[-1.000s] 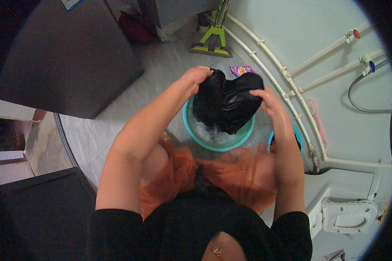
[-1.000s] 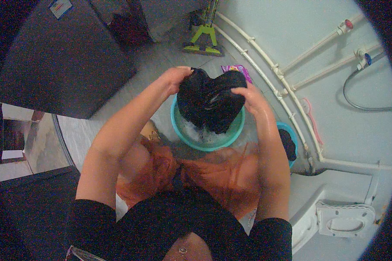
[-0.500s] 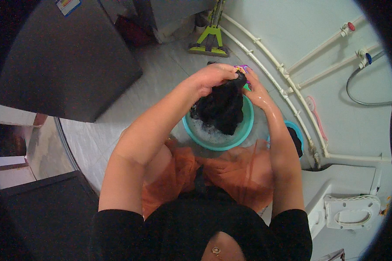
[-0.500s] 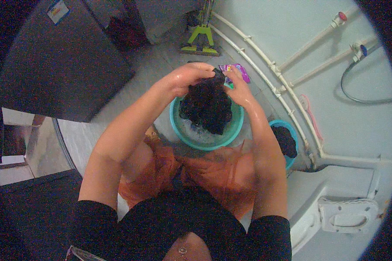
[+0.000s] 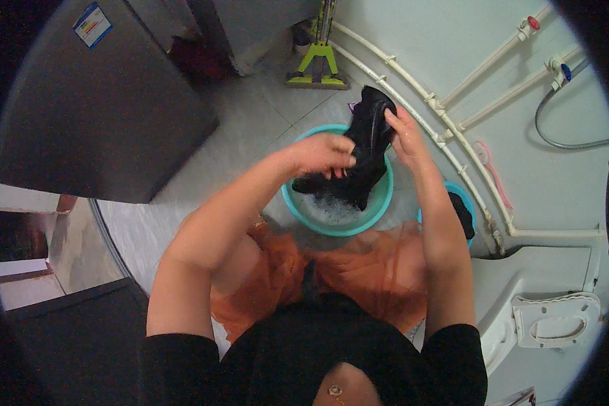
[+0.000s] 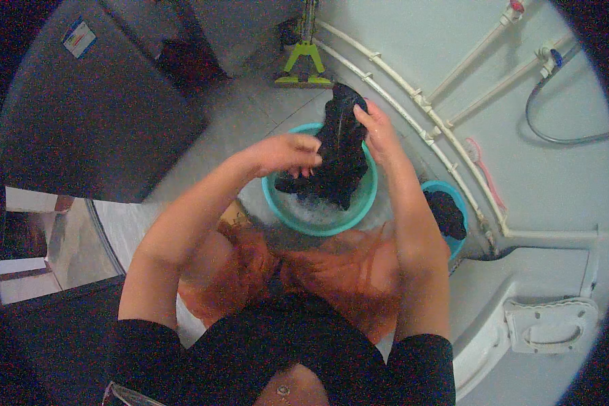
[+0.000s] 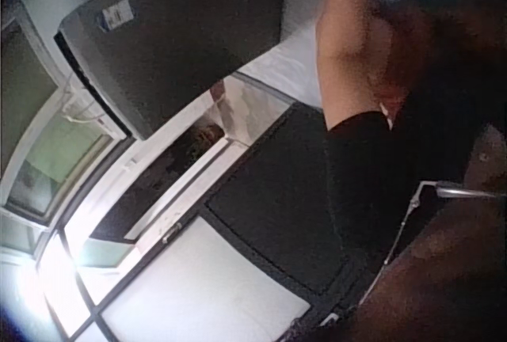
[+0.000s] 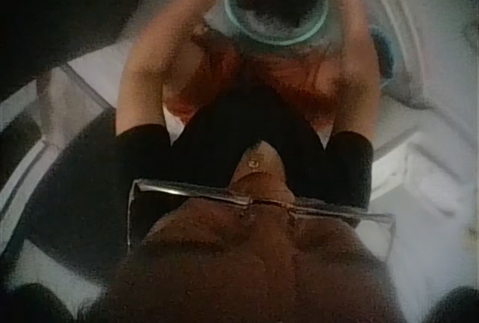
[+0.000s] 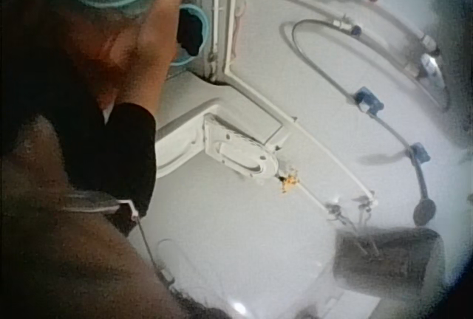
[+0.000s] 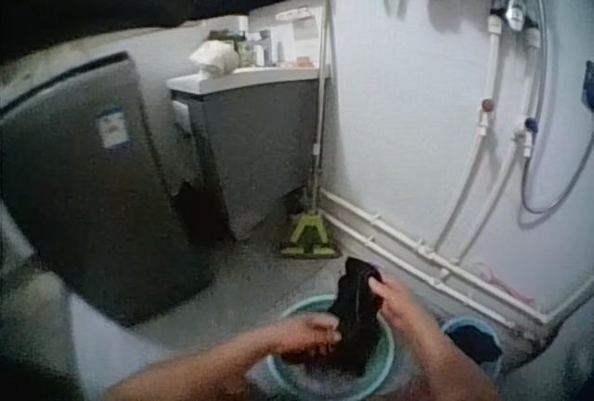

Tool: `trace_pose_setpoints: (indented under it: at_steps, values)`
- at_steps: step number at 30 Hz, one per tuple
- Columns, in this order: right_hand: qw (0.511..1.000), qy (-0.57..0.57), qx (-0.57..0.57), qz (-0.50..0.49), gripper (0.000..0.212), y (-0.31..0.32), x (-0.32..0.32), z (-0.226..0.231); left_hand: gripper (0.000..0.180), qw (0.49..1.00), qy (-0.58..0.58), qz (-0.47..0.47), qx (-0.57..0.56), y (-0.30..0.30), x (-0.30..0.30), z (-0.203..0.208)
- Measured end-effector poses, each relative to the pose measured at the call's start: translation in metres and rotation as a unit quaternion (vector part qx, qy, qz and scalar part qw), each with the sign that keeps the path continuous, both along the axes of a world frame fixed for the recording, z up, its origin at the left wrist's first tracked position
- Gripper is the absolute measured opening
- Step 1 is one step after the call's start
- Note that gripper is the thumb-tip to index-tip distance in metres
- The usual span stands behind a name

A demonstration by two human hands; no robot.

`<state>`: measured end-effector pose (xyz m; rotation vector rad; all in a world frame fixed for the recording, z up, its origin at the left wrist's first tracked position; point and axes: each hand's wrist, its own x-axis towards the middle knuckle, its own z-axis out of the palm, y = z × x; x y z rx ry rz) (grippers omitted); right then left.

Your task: The person washes a white cloth and several black garments by hand in a blue basin filled with soapy water. They scrub, rinse, and wring out each item before placing them aside.

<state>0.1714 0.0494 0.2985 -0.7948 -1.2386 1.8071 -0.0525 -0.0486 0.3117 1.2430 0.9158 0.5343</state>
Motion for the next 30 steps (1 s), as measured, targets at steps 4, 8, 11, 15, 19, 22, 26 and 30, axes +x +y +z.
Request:
trace_pose_setpoints:
  at_steps: [4,8,11,15,19,22,26,30]
  values:
    - [0.998,0.043,0.021,0.035,0.040,0.000,0.011,0.041,0.041,0.961,0.267,0.019,0.070,0.009,-0.006,-0.006]
    - [0.994,0.094,-0.004,0.058,0.039,-0.004,0.007,0.061,0.074,0.953,0.142,0.212,0.161,0.025,-0.018,-0.003]
    - [0.990,0.112,-0.025,0.087,0.039,-0.011,0.001,0.069,0.073,0.964,-0.008,0.233,0.131,0.026,-0.012,0.012]
    - [0.992,0.066,-0.021,0.103,0.040,-0.014,0.007,0.069,0.056,0.968,-0.191,0.160,0.026,0.026,0.010,0.051]
    - [0.988,-0.116,0.076,0.062,0.043,-0.018,0.008,0.067,0.042,0.959,-0.177,0.218,-0.025,0.029,0.009,0.064]
    - [0.970,-0.159,0.141,0.121,0.047,-0.022,0.010,0.062,0.038,0.962,-0.158,0.222,0.031,0.036,0.005,0.073]
    - [0.868,-0.369,0.226,0.243,0.049,-0.020,0.027,0.021,0.032,0.929,-0.224,0.289,0.059,0.039,0.002,0.087]
    - [0.764,-0.491,0.306,0.284,0.041,-0.018,0.045,-0.067,0.030,0.889,-0.288,0.349,0.069,0.037,-0.022,0.107]
